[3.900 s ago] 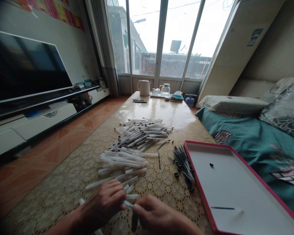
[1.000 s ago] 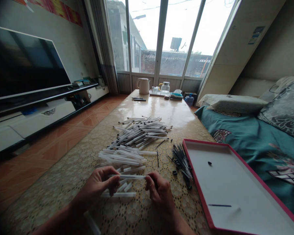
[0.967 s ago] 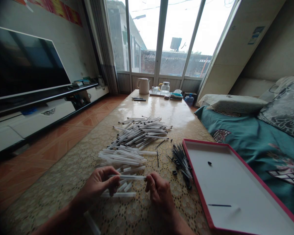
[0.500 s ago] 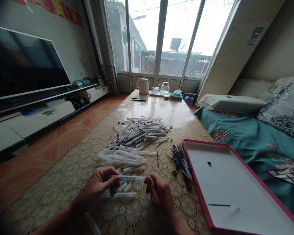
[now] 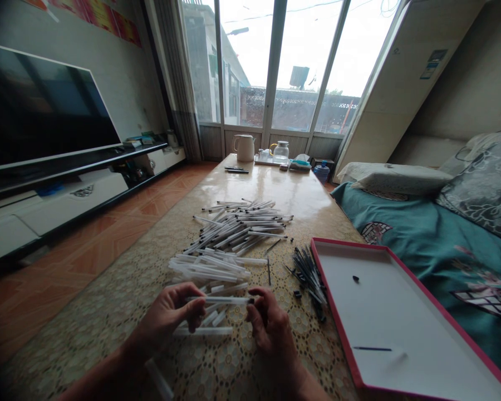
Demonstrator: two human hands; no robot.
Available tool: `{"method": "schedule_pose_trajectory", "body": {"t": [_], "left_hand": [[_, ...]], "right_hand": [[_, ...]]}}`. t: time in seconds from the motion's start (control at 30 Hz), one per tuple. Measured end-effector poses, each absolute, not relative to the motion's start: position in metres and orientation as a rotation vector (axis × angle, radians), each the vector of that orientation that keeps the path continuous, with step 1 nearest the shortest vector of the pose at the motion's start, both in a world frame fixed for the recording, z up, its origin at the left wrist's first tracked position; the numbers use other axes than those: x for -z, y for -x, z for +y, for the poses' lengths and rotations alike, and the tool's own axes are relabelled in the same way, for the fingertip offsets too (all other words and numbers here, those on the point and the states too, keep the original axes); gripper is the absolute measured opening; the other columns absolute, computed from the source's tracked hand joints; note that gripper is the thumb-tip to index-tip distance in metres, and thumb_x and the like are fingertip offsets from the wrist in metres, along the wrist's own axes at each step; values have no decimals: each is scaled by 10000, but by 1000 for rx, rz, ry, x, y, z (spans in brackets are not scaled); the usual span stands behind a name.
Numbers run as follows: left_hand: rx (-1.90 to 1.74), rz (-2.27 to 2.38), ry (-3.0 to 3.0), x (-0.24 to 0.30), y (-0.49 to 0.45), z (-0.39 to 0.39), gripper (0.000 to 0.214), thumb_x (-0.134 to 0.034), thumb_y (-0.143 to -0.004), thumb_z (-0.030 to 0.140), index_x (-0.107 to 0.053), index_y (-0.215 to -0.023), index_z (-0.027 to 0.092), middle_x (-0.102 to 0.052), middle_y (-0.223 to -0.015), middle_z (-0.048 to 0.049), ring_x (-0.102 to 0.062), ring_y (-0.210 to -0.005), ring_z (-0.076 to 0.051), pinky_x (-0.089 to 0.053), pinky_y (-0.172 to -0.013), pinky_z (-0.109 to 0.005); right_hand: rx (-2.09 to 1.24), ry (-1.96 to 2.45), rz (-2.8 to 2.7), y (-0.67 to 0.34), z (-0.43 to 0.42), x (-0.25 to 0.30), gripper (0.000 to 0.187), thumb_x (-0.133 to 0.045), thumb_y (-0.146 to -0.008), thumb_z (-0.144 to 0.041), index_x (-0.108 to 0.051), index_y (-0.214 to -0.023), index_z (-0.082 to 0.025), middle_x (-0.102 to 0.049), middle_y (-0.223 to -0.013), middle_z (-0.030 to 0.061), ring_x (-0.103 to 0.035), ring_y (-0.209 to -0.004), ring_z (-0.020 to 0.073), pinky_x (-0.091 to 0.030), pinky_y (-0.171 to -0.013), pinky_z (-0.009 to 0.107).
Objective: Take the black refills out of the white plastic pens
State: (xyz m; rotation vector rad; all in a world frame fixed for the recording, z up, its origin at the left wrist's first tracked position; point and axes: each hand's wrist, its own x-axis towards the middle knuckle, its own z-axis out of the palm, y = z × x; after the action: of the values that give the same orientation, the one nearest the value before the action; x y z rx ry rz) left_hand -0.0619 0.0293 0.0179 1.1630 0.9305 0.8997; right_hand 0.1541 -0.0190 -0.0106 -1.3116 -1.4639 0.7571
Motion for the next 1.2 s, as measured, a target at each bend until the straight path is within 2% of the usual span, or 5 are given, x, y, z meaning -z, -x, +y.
{"method": "schedule_pose_trajectory", "body": {"t": [0.17, 0.33, 0.53, 0.77, 1.2], "left_hand": [[-889, 914, -1185, -19, 61, 29, 278, -735, -690, 362, -616, -735, 116, -635, -550, 3, -568, -426, -101, -463, -421, -206], [-898, 915, -1169, -20, 61, 29, 277, -740, -687, 354, -613, -735, 112, -640, -550, 2, -570, -431, -99, -467, -427, -204], [-896, 914, -1180, -21, 61, 29, 283, -739, -686, 358, -611, -737, 111, -634, -547, 4, -564, -429, -100, -458, -426, -206], [-923, 919, -1186, -21, 63, 31, 264, -727, -701, 351, -604, -716, 117, -644, -580, -2, -569, -441, -98, -458, -443, -205], [-1035, 1005, -1201, -24, 72, 38, 221, -708, -722, 323, -618, -760, 125, -645, -600, -3, -565, -487, -105, -459, -484, -211]], "right_hand": [[-701, 1319, -1550, -155, -18, 12, 416, -353, -922, -475, -541, -694, -182, -503, -541, -16, -482, -489, 114, -376, -506, 210], [-810, 1274, -1454, -154, -18, 12, 363, -407, -899, -493, -552, -951, -164, -554, -626, -11, -468, -444, 100, -367, -438, 201], [-722, 1302, -1553, -156, -20, 9, 405, -366, -933, -434, -532, -664, -181, -526, -529, -9, -503, -484, 110, -390, -515, 208], [-968, 1175, -1260, -151, -20, 4, 245, -525, -859, -418, -503, -947, -190, -606, -741, 13, -526, -496, 100, -442, -490, 210], [-867, 1280, -1222, -172, -10, -7, 247, -522, -860, -430, -491, -831, -186, -548, -669, -20, -452, -430, 74, -357, -399, 183]]}}
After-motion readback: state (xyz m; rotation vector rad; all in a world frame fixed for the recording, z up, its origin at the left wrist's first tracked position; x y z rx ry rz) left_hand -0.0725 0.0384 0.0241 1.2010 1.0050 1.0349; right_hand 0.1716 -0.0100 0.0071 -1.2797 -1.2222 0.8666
